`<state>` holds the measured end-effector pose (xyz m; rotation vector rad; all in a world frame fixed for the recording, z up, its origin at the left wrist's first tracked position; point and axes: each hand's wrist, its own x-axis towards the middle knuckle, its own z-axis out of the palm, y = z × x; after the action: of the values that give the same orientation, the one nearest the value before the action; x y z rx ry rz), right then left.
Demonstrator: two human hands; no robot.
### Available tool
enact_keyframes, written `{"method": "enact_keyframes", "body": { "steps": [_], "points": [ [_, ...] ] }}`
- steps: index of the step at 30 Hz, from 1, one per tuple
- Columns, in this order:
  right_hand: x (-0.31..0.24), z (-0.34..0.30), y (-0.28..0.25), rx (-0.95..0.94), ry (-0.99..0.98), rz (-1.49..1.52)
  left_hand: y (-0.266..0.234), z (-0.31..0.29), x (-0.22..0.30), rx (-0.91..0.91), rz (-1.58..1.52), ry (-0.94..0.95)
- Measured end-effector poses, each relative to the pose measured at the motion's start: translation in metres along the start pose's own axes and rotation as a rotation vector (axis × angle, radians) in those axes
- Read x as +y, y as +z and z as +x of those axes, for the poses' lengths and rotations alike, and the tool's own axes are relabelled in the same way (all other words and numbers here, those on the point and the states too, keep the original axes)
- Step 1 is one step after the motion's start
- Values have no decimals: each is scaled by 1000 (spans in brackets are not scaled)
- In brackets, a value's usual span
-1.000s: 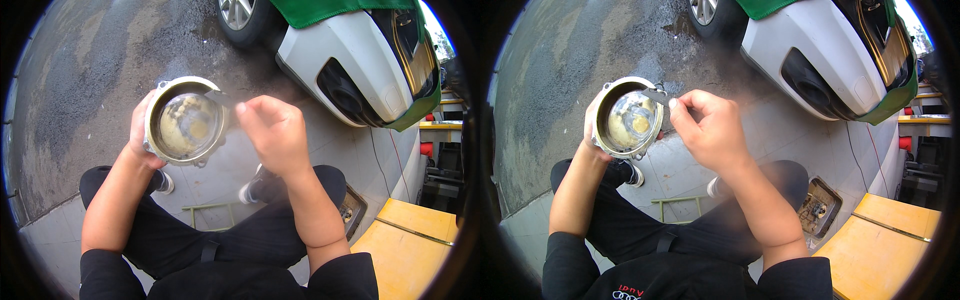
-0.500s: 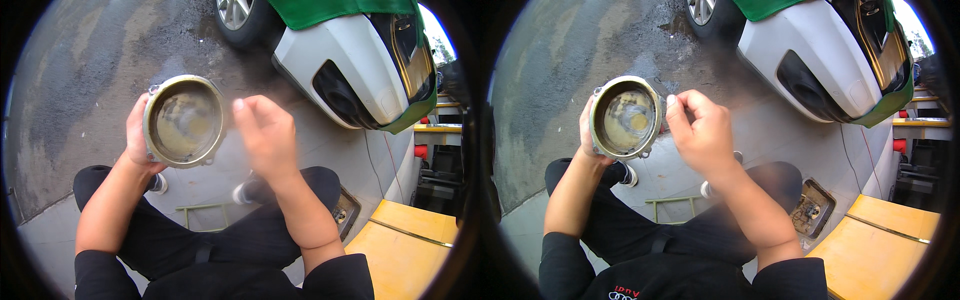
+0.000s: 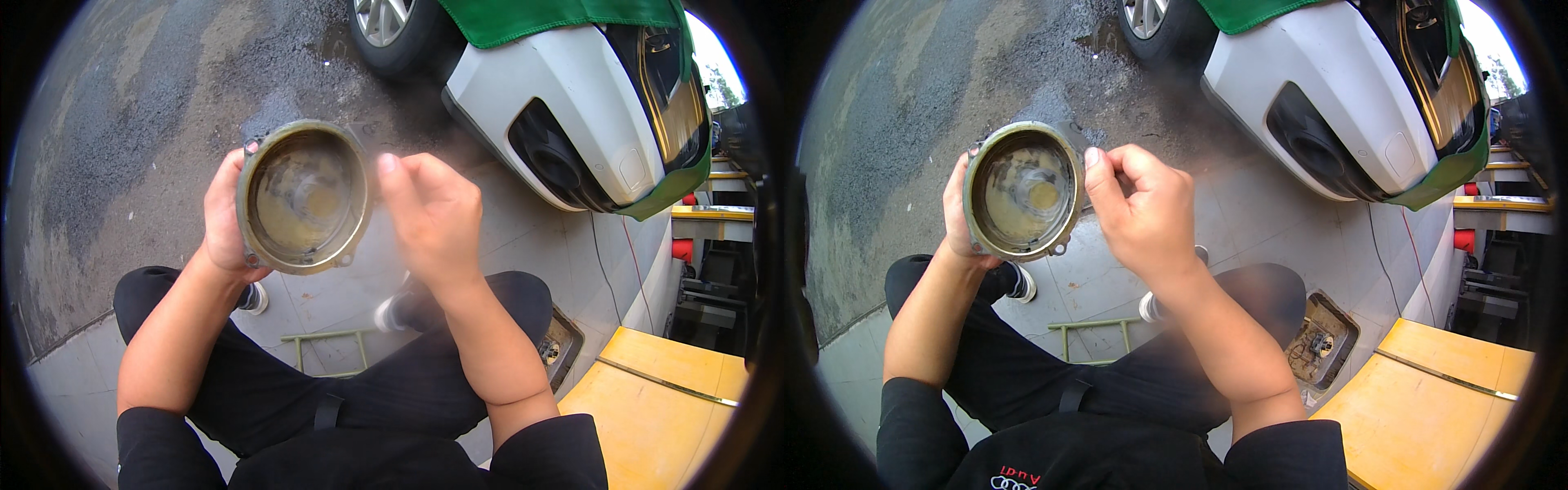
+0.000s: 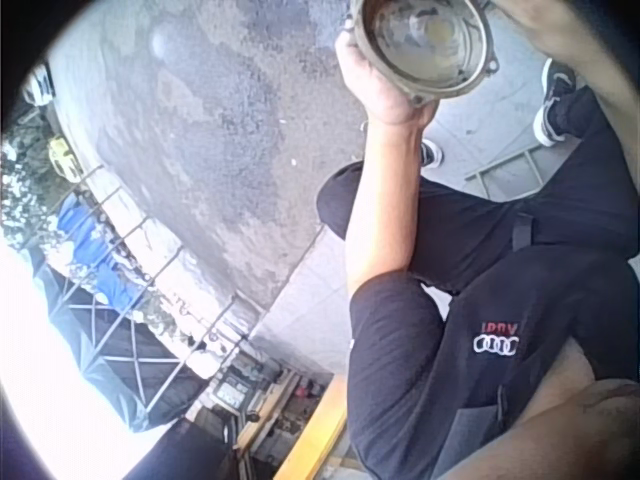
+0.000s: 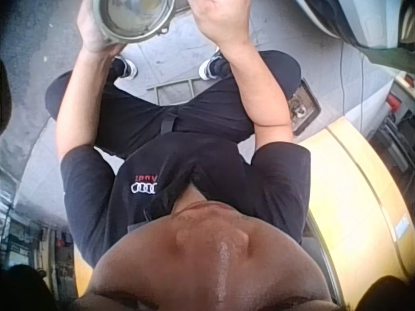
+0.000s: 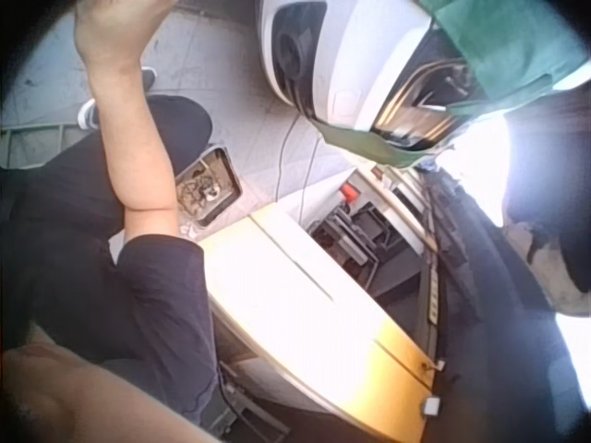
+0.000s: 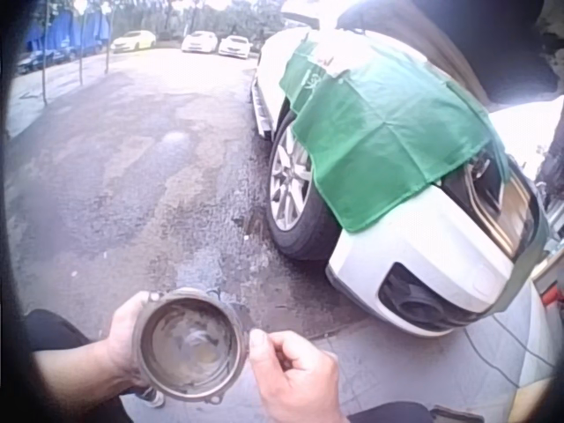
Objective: The person picks up a small metal part from a tray and uses a small metal tool to scrape and clean its inner surface. The person rotates the part to access different areas while continuing to scrape away residue.
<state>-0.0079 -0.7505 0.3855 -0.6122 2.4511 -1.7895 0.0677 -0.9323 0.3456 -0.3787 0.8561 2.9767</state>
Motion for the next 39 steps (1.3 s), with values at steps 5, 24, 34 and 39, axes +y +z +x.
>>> {"method": "enact_keyframes", "body": {
  "steps": [5, 24, 34, 39],
  "points": [
    [0, 0, 1, 5, 21, 13, 4, 0, -1, 23, -19, -5],
    [-4, -1, 0, -14, 29, -7, -8, 1, -5, 45, -16, 33],
    [-6, -2, 3, 10, -6, -28, -9, 0, -6, 28, -14, 61],
    [-5, -2, 3, 33, -28, -39, -10, -1, -6, -15, 0, 71]
  ]
}}
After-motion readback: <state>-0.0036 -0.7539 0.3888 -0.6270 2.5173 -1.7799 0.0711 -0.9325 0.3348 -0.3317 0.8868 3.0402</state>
